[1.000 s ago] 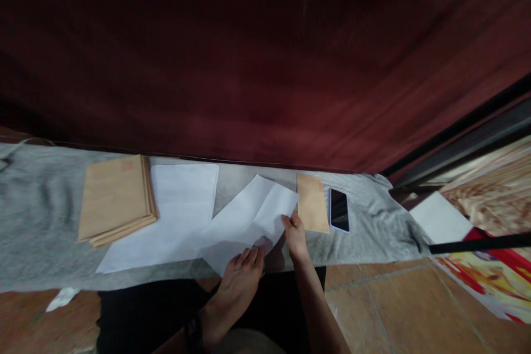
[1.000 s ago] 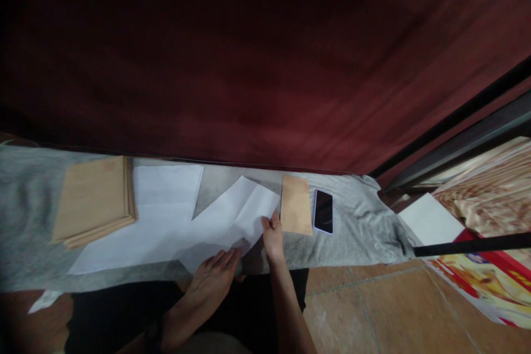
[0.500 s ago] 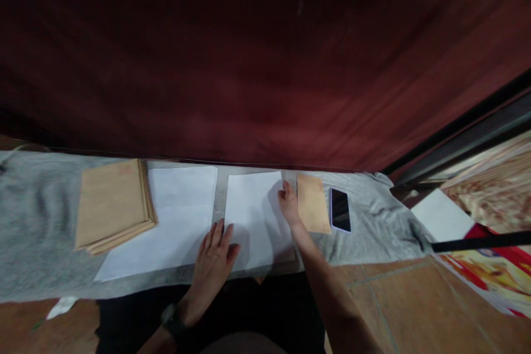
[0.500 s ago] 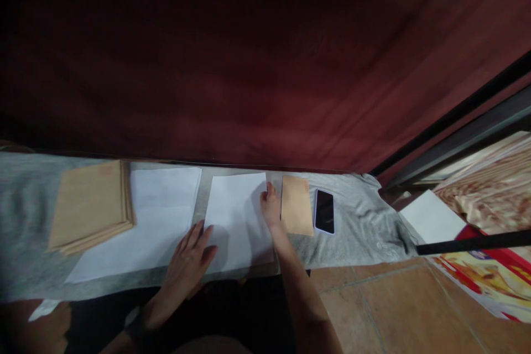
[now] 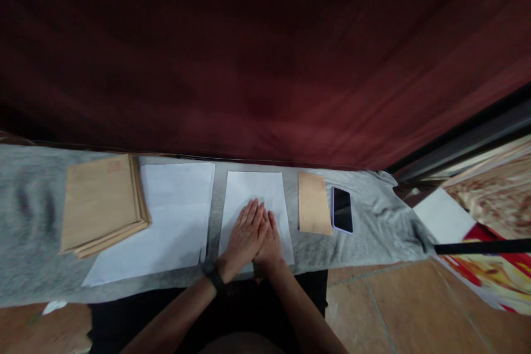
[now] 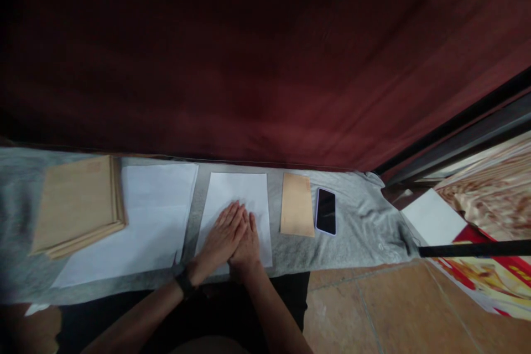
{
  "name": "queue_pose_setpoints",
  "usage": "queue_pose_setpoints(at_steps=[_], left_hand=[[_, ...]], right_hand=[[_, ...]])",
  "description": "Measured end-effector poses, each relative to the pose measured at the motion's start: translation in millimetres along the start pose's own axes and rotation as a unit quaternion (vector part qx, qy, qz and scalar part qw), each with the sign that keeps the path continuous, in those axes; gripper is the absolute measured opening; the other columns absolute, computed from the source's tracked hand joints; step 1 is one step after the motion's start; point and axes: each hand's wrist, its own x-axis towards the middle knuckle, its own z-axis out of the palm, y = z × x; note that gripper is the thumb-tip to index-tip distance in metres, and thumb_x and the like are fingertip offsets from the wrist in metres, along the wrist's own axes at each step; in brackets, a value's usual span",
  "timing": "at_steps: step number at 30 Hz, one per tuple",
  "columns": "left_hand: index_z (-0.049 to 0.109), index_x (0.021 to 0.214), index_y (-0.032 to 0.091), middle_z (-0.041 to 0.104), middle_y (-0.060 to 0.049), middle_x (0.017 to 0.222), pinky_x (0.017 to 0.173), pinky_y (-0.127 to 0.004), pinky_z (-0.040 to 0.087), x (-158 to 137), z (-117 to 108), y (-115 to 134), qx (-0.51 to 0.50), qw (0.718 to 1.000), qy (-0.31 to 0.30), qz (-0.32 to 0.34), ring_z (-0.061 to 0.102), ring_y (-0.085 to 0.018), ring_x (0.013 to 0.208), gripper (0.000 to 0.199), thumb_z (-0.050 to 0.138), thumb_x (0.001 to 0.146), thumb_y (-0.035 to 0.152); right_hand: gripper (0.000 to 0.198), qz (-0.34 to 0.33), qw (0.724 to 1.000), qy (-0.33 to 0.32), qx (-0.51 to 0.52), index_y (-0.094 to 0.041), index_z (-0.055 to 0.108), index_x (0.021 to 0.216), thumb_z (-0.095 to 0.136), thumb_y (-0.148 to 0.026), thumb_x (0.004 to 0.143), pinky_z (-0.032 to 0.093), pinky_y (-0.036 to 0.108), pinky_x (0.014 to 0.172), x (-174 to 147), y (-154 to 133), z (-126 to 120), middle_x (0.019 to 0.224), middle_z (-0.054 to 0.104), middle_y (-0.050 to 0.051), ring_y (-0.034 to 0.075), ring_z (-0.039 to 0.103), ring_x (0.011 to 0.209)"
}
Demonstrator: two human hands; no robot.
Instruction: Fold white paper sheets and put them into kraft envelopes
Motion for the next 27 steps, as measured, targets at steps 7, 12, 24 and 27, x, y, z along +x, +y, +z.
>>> queue_pose_setpoints(at_steps=[7, 12, 24, 27], left_hand=[[0.04, 0.154, 0.013, 0.038, -0.013, 0.161, 0.125, -0.048, 0.022, 60, 7, -31, 0.024, 0.999, -0.025, -0.019, 0.029, -0.025, 0.152, 0.059, 0.032, 0.103, 0.042], [0.037, 0.154, 0.007, 0.035, -0.015, 0.163, 0.126, -0.045, 0.018, 87, 6, -65, 0.056, 0.997, -0.001, -0.053, 0.026, -0.025, 0.154, 0.061, 0.026, 0.103, 0.039], [0.033, 0.155, 0.006, 0.036, -0.018, 0.161, 0.123, -0.051, 0.027, 47, 0, -55, 0.044, 0.995, 0.053, -0.072, 0.025, -0.027, 0.154, 0.059, 0.029, 0.101, 0.03], [0.033, 0.154, 0.004, 0.036, -0.02, 0.161, 0.124, -0.049, 0.027, 29, 5, -42, 0.046, 0.998, 0.029, -0.029, 0.026, -0.028, 0.153, 0.06, 0.034, 0.096, 0.02]], right_hand=[[0.057, 0.046, 0.998, 0.035, 0.009, -0.008, 0.042, 0.153, 0.049, -0.027, 0.1, 0.026, 0.055, 0.123, 7, -8, 1, 0.155, 0.046, 0.019, 0.032, 0.035, 0.149], [0.052, 0.079, 0.995, 0.05, 0.015, -0.013, 0.042, 0.153, 0.042, -0.027, 0.103, 0.023, 0.055, 0.124, 8, -13, -6, 0.157, 0.044, 0.014, 0.029, 0.037, 0.149], [0.05, 0.098, 0.989, 0.074, 0.083, -0.011, 0.042, 0.153, 0.028, -0.025, 0.107, 0.031, 0.047, 0.122, 28, 11, -2, 0.158, 0.044, 0.014, 0.022, 0.036, 0.15], [0.05, 0.045, 0.991, 0.066, 0.109, -0.014, 0.041, 0.154, 0.025, -0.027, 0.108, 0.031, 0.044, 0.123, 59, 23, 0, 0.158, 0.044, 0.011, 0.02, 0.036, 0.149]])
